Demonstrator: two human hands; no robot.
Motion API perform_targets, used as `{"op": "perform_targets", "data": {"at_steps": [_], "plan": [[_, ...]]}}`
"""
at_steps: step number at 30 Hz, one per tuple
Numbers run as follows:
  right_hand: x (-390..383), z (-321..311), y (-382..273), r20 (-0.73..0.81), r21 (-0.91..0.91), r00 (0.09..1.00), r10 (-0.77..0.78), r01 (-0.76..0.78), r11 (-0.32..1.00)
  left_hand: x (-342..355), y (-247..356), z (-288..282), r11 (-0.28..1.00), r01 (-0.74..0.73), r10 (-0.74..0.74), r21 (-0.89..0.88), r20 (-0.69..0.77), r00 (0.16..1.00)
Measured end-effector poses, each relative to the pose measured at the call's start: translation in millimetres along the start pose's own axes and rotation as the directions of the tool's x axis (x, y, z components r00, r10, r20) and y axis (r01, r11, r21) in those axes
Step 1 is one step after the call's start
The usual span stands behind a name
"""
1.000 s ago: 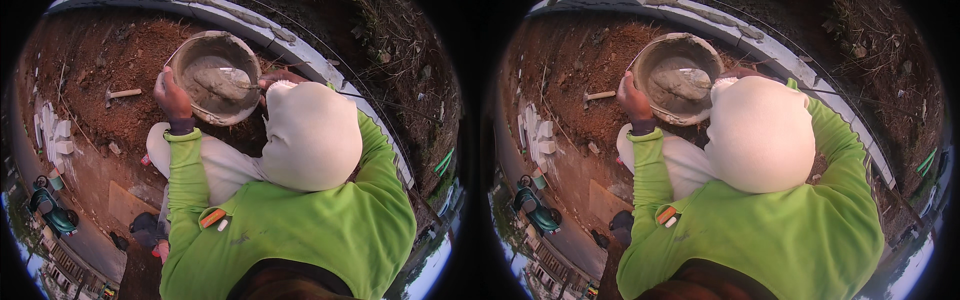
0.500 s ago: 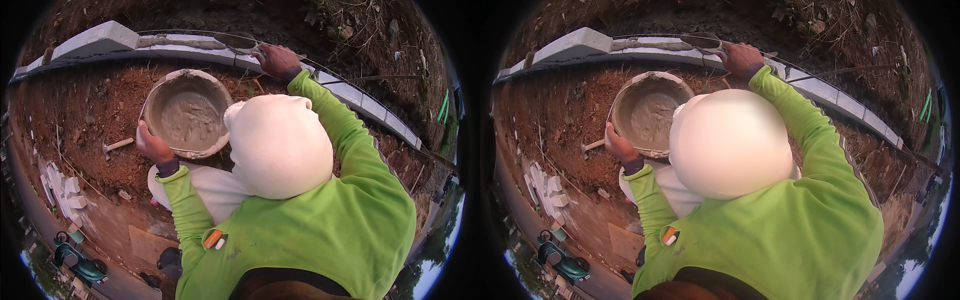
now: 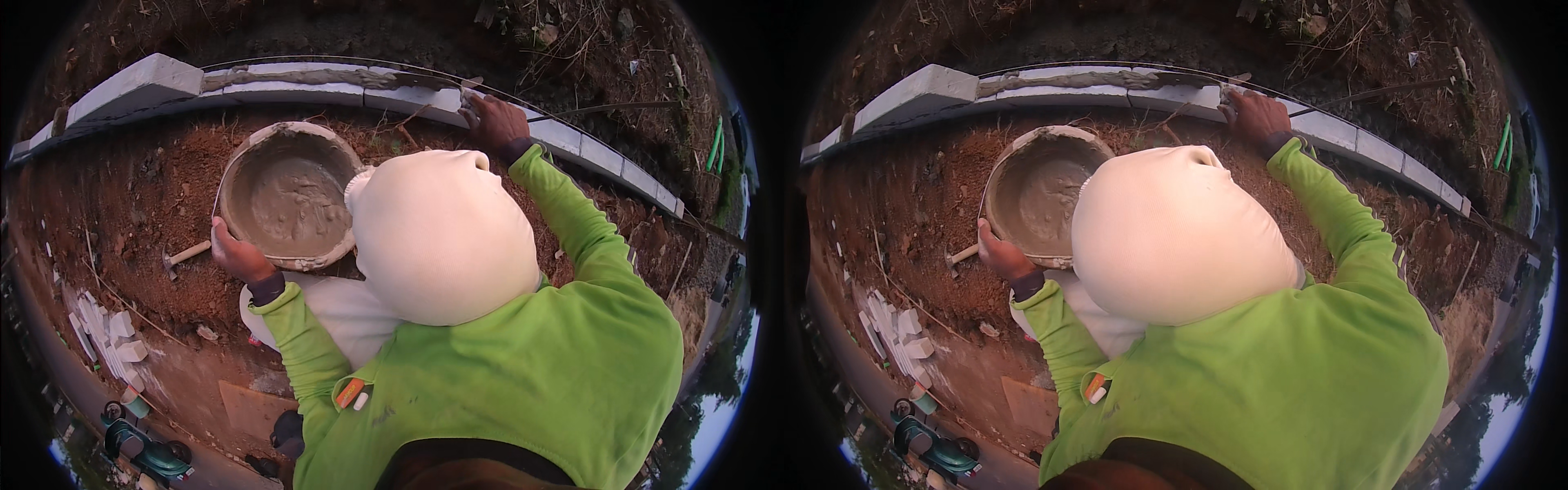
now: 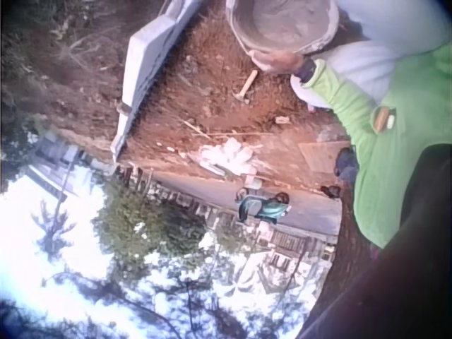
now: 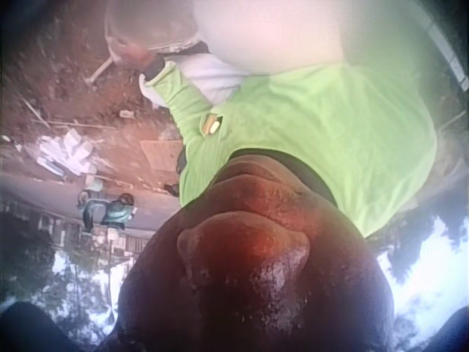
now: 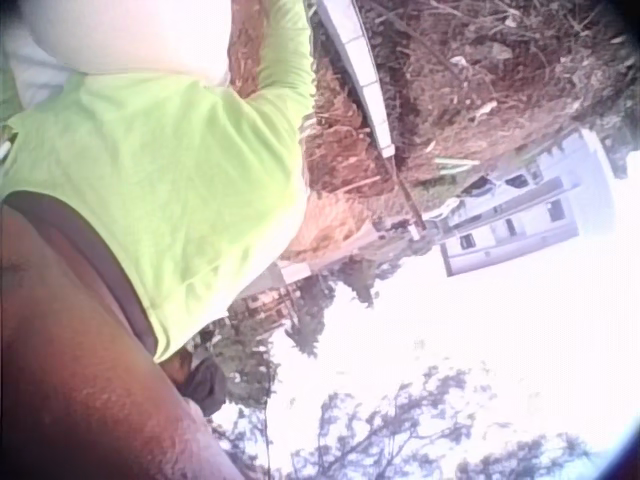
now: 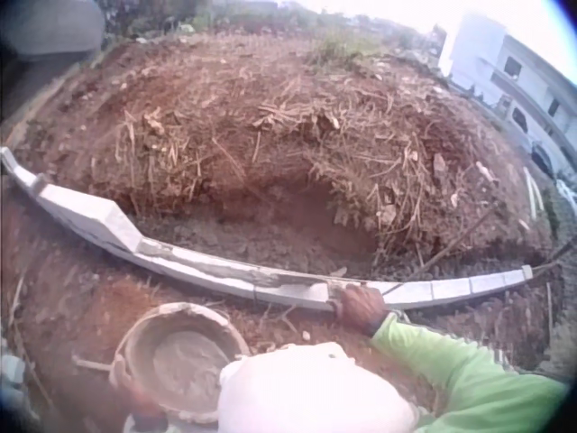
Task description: The person applies mortar to white bricks using a trowel and places them on a low wall, tapping them into place with a hammer. They continue this process by adding mortar between the joints and smoothing it with the trowel.
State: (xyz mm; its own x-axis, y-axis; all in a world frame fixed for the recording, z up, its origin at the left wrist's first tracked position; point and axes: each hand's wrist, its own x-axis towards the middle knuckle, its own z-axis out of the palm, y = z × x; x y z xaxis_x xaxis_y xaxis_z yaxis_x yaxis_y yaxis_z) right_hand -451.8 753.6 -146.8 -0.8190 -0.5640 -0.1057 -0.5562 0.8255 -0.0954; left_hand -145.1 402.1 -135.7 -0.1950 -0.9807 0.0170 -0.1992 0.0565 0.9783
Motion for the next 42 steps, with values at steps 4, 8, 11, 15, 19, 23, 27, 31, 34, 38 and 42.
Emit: {"op": "perform_targets", "data": {"at_steps": [4,8,11,15,19,23,27,31,34,38,42], "plan": [[2.5,13.4,10.6,0.052,0.022,0.999,0.014,-0.015,1.0,1.1,1.5,0.5,1.0,-0.001,0.0,0.011,0.012,1.0],[7.7,12.8,4.6,0.045,0.023,0.999,-0.025,0.024,0.999,1.3,-4.3,-4.5,0.997,-0.06,0.059,0.056,0.022,0.998],[13.2,14.5,2.0,0.031,0.041,0.999,-0.039,0.037,0.998,1.4,0.1,-4.9,0.996,-0.016,0.014,0.084,0.027,1.0],[13.9,16.4,-2.6,-0.001,0.044,0.998,-0.068,0.068,0.997,1.1,-3.0,-2.7,0.998,0.04,-0.041,-0.049,-0.022,0.999],[2.4,12.9,5.0,0.079,0.0,0.997,-0.015,0.015,1.0,1.0,1.7,-2.0,0.997,0.053,-0.053,-0.046,0.011,0.999],[-2.8,4.4,7.9,0.104,-0.029,0.994,0.017,-0.014,0.999,1.7,-9.2,-3.8,0.999,-0.013,0.012,-0.038,-0.039,0.999],[-5.3,-2.0,-4.0,-0.081,0.183,0.982,-0.171,0.183,0.966,-2.1,-2.2,2.3,0.996,0.024,-0.025,-0.081,-0.002,1.0],[15.4,-27.4,-71.3,-0.107,0.376,0.831,-0.546,0.542,0.752,-6.6,6.7,8.7,0.997,-0.023,0.026,-0.075,0.03,0.999],[9.7,-40.1,-120.7,0.198,0.525,0.581,-0.789,0.617,0.586,-19.6,28.8,17.0,0.994,-0.096,0.098,-0.042,0.043,0.994],[-12.7,-50.9,-150.1,0.499,0.69,0.253,-0.829,0.462,0.556,-20.2,24.5,25.3,0.984,0.007,0.011,-0.18,0.096,0.995],[-15.8,-46.6,-150.9,0.555,0.799,0.088,-0.827,0.219,0.559,-17.7,13.3,19.8,0.978,-0.007,0.023,-0.207,0.076,0.997]]}}
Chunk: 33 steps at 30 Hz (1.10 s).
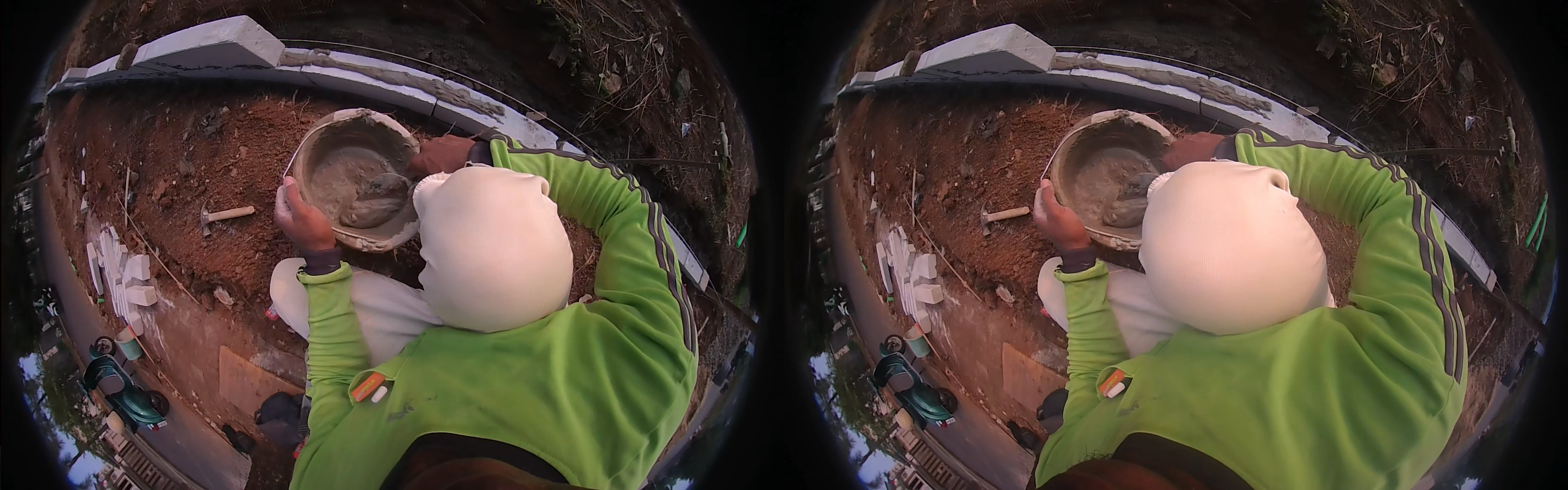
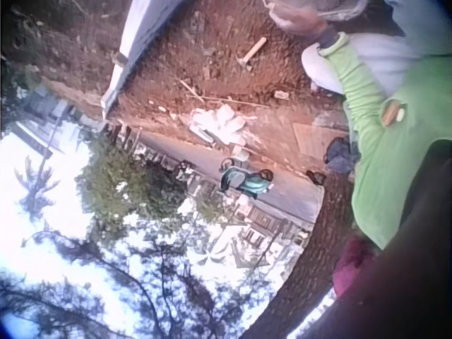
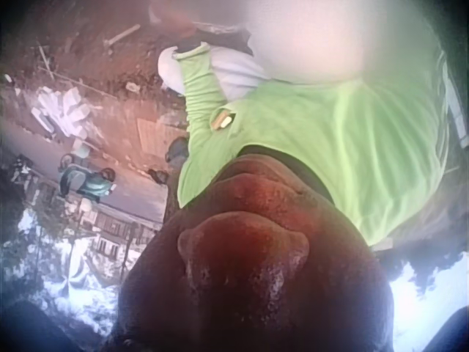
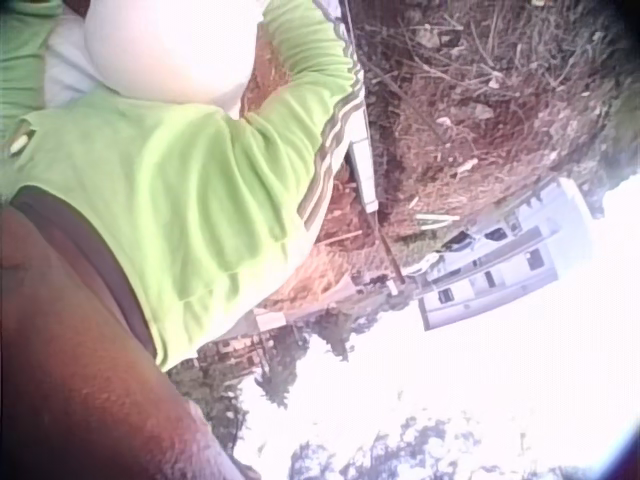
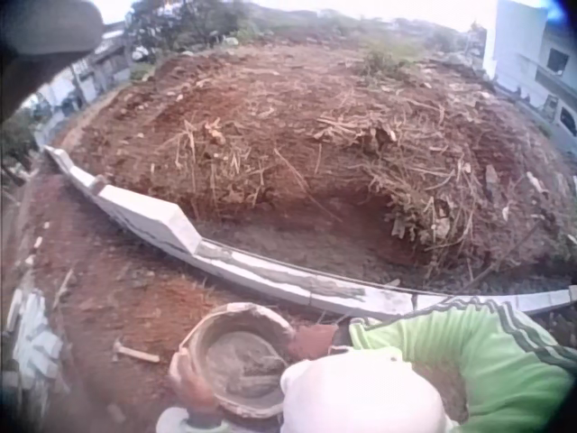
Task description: The person applies mortar to white bricks using a trowel and places them on a low wall, tapping them into place with a hammer. They continue this process by adding mortar between the joints and smoothing it with the trowel.
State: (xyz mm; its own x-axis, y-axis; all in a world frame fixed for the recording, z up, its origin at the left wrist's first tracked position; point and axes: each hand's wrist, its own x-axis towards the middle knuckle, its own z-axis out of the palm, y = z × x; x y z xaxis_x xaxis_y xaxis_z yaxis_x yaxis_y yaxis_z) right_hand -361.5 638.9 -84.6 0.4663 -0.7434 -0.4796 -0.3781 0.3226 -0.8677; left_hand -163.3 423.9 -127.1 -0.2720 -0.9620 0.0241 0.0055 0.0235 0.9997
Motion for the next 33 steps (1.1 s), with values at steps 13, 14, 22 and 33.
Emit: {"op": "perform_targets", "data": {"at_steps": [13,14,22,33], "plan": [[46.3,-81.4,56.2,-0.699,0.486,0.685,0.203,0.247,0.839,9.7,1.1,-21.0,0.999,0.048,-0.049,-0.022,-0.045,0.998],[34.8,-94.1,31.5,-0.512,0.685,0.772,0.377,0.102,0.722,9.6,0.1,-31.4,0.998,0.056,-0.057,-0.014,-0.063,0.996],[119.7,-200.4,64.2,-0.894,-0.146,0.416,0.167,-0.623,0.769,13.0,-6.9,-23.6,0.989,0.105,-0.11,-0.101,-0.045,0.993],[55.3,-146.9,78.8,-0.94,-0.162,0.317,0.125,-0.74,0.653,13.1,-4.2,-20.7,0.997,0.075,-0.076,-0.037,-0.049,0.996]]}}
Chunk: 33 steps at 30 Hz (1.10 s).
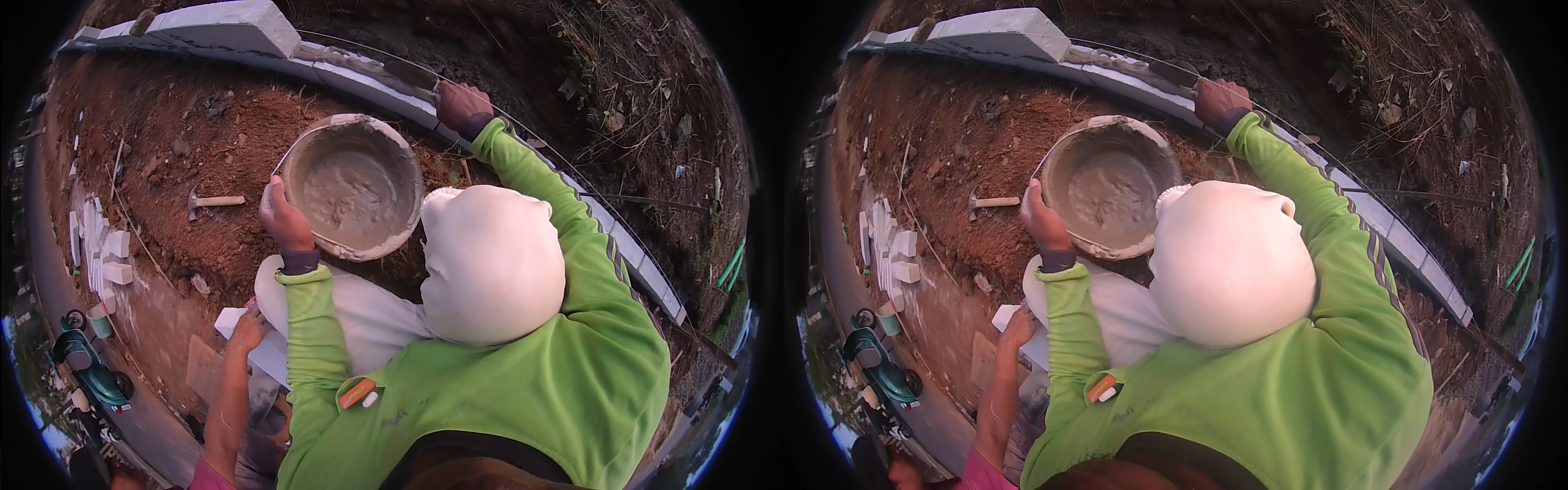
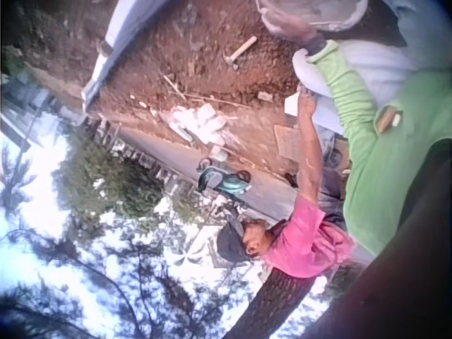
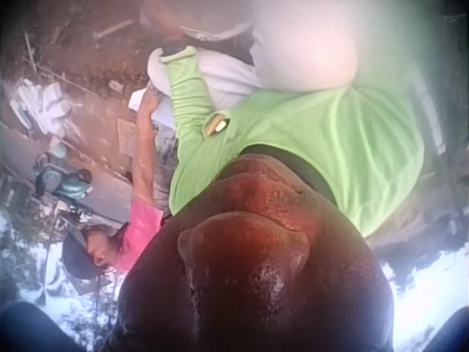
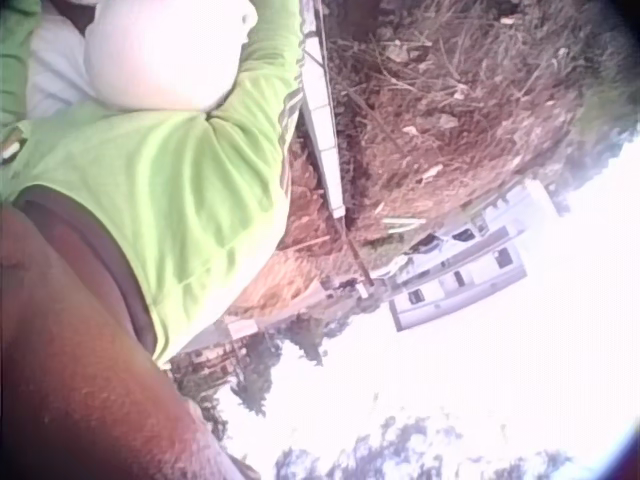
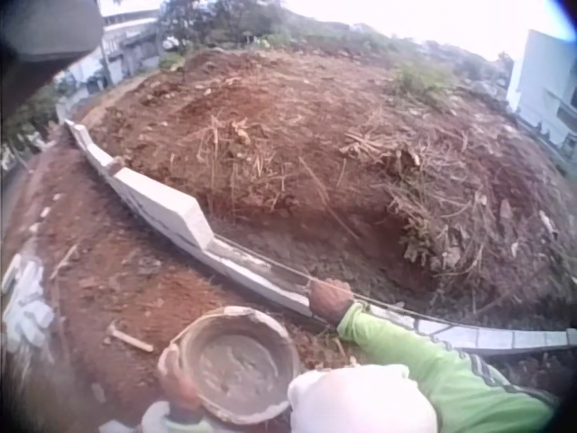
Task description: The person applies mortar to white bricks using a trowel and places them on a low wall, tapping them into place with a hammer. They continue this process by adding mortar between the joints and smoothing it with the trowel.
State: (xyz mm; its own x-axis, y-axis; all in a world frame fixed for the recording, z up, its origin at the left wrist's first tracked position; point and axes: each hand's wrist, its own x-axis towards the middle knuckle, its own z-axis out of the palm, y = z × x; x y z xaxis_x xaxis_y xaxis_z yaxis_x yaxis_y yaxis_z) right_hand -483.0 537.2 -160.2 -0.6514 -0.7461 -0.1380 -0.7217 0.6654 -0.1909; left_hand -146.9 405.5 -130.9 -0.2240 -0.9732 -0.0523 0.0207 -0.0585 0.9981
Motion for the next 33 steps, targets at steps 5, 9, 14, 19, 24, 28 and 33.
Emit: {"op": "perform_targets", "data": {"at_steps": [5,9,14,19,24,28,33], "plan": [[-46.3,1.2,36.0,0.031,-0.053,0.999,0.038,-0.036,0.998,1.3,-3.8,-2.0,1.0,0.025,-0.025,0.003,0.017,1.0],[-84.3,0.6,57.0,-0.091,-0.02,0.996,0.026,-0.028,0.999,-0.4,2.0,4.9,0.991,-0.025,0.029,0.132,-0.033,0.999],[-108.1,9.7,80.1,-0.076,-0.031,0.995,0.059,-0.062,0.998,0.9,-3.5,-3.3,0.993,-0.008,0.007,0.114,0.008,1.0],[-98.8,16.6,71.1,-0.157,0.038,0.987,0.038,-0.033,0.999,-0.5,4.9,7.6,0.994,-0.022,0.023,0.111,-0.003,1.0],[-74.0,10.2,49.7,-0.024,-0.004,0.998,0.06,-0.06,0.998,0.6,6.1,9.4,0.983,-0.063,0.061,0.172,0.021,0.998],[-113.3,2.2,43.9,-0.111,0.107,0.988,0.107,-0.095,0.99,-1.7,0.1,2.5,0.986,-0.012,0.012,0.164,0.004,1.0],[-140.9,-24.5,10.7,0.063,0.291,0.92,-0.387,0.354,0.889,-6.5,-0.2,2.6,0.934,-0.124,0.113,0.336,0.052,0.992]]}}
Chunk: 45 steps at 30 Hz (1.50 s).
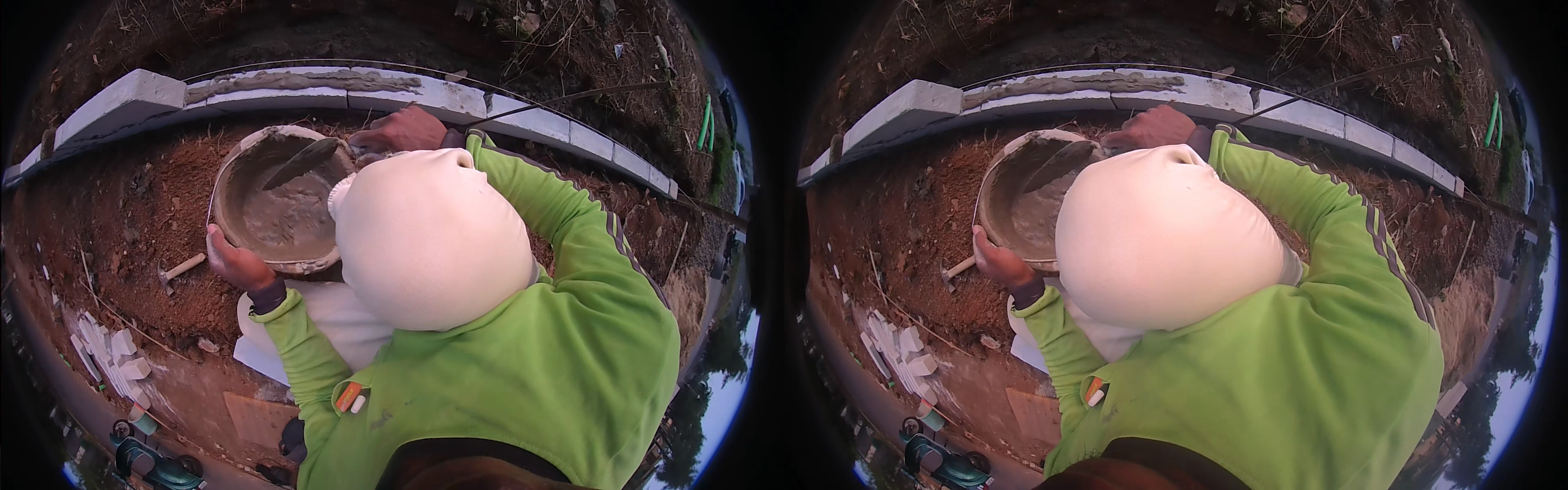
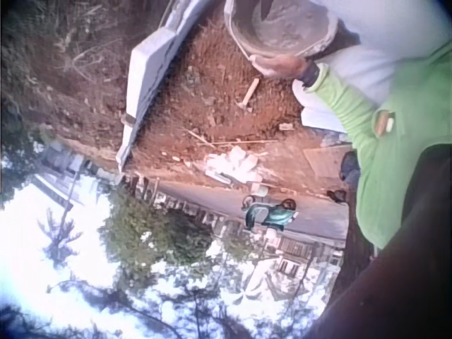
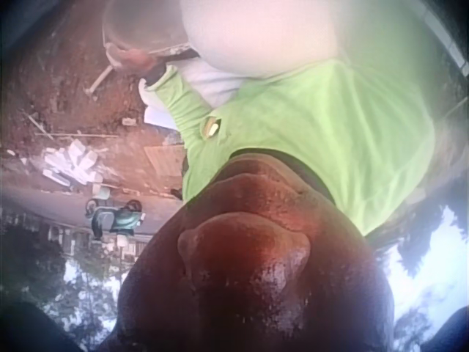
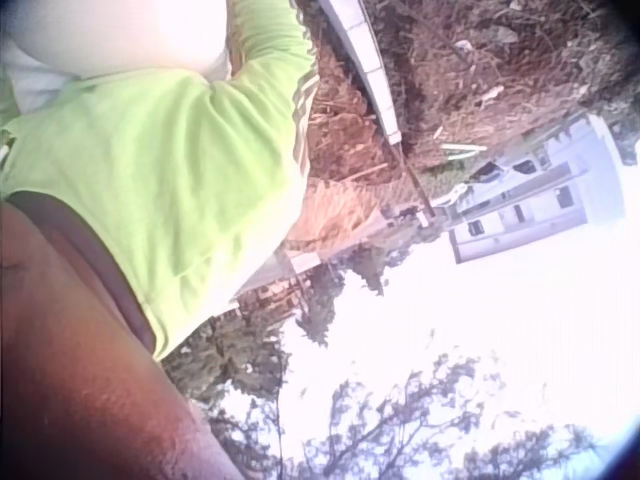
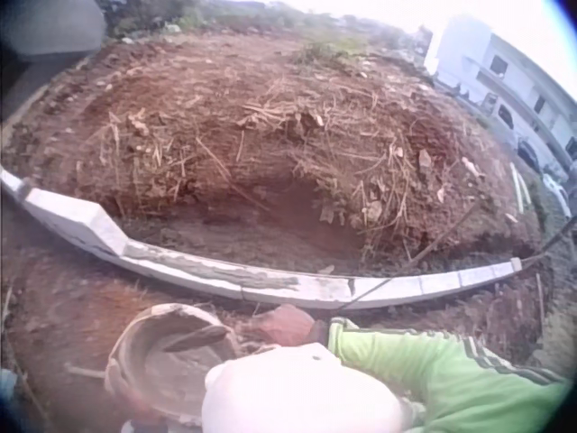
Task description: The person applies mortar to white bricks using a trowel and places them on a low wall, tapping them into place with a hammer. They continue this process by adding mortar between the joints and smoothing it with the trowel.
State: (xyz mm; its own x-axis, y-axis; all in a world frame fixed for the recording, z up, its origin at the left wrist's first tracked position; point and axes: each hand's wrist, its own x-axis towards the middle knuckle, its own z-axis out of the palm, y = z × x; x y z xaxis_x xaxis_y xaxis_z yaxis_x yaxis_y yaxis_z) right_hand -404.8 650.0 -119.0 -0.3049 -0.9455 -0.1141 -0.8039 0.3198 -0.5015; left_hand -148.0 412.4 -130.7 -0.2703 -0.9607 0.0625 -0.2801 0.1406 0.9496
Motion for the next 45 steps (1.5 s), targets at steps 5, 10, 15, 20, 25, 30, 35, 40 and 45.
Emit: {"op": "perform_targets", "data": {"at_steps": [5,10,15,20,25,30,35,40,45], "plan": [[26.7,-24.1,-54.0,0.334,-0.236,0.941,0.049,0.033,0.971,-1.5,9.1,18.4,0.994,-0.034,0.038,-0.102,0.045,0.998],[-19.1,-68.5,-150.1,0.181,-0.241,0.947,0.264,-0.218,0.946,-11.0,21.5,26.4,0.981,-0.026,0.034,-0.191,0.038,0.999],[-46.1,-90.9,-214.8,0.014,-0.119,0.909,0.418,-0.413,0.903,-1.0,11.1,4.6,0.973,0.031,-0.024,-0.229,0.033,0.999],[-55.1,-59.3,-176.1,0.07,-0.113,0.931,0.357,-0.348,0.93,5.1,-3.5,5.3,0.925,0.09,-0.077,-0.369,0.049,0.996],[-37.6,-23.2,0.9,0.344,0.652,0.938,0.035,-0.266,0.71,1.7,0.1,-3.8,0.959,0.118,-0.125,-0.259,-0.012,0.992],[-90.3,-16.0,74.9,-0.166,0.326,0.863,0.476,-0.408,0.853,7.2,-5.7,-3.4,0.989,0.09,-0.094,-0.118,-0.026,0.995],[-127.6,7.5,96.8,-0.263,-0.219,0.762,0.592,-0.644,0.733,11.7,-11.5,-6.8,0.999,-0.007,0.008,0.037,-0.023,1.0],[-135.6,18.0,104.7,-0.318,-0.217,0.766,0.559,-0.633,0.743,19.8,-34.5,-18.1,0.997,-0.02,0.023,0.074,-0.038,0.999],[-134.1,21.0,105.2,-0.364,-0.199,0.766,0.529,-0.619,0.759,14.6,-22.3,-14.1,0.998,0.055,-0.055,0.0,-0.039,0.998]]}}
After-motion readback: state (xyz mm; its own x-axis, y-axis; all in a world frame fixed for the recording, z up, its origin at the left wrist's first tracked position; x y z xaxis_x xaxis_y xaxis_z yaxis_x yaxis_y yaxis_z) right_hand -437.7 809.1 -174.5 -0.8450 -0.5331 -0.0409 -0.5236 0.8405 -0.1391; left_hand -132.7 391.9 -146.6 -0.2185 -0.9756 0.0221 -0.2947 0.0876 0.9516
